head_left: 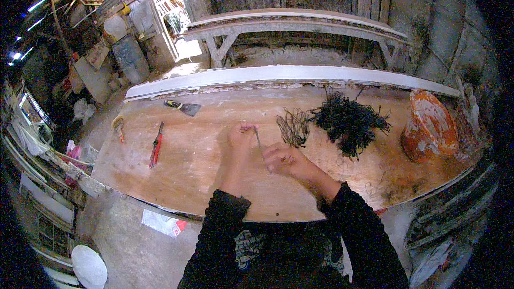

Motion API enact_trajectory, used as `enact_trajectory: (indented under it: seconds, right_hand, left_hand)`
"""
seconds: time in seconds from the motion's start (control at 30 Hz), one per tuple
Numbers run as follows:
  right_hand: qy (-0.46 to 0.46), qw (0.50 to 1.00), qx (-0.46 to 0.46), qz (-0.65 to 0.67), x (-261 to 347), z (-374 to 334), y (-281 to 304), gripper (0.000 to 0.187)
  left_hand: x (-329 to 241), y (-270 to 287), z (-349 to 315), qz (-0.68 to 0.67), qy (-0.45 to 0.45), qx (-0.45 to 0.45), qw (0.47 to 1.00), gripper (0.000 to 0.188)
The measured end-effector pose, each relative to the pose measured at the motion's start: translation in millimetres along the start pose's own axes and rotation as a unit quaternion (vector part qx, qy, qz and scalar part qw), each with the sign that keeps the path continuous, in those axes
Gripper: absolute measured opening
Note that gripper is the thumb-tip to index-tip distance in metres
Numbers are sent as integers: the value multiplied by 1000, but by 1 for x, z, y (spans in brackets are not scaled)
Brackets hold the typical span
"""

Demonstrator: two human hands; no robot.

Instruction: The person repeatedly picks up thin black cords from a wooden workbench, aligns them, and ties them into knots by hand. The tied cords are placed back on the bench. The workspace contains tools and a bucket, but only the cords are handled.

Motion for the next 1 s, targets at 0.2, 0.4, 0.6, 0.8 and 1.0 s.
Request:
enact_trajectory:
  seconds: [0.2,0.4,0.6,0.8,1.0]
  right_hand:
    - [-54,994,-63,64,13,-2,6,7]
    - [101,964,-188,-156,-8,2,27,6]
    - [90,869,-369,-318,-9,3,58,11]
    - [98,831,-422,-348,18,2,60,14]
    - [127,810,-438,-369,2,4,65,15]
  left_hand:
    - [24,-12,6,-95,-10,68,993,5]
    - [8,-14,-4,26,-75,149,986,10]
    - [-5,-22,-20,183,-98,321,924,15]
    - [-3,-29,-34,-48,-26,520,852,12]
    - [-13,-17,-30,-106,-13,397,912,12]
Point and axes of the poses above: each hand's wrist, its own z-axis towards the middle knuckle, its own y-axis out of the back of the hand, x = y × z, the point moved 1 cm from there along z, towards the middle knuckle, and after that the axes turned 2 degrees about y, right-handed, at the moved point
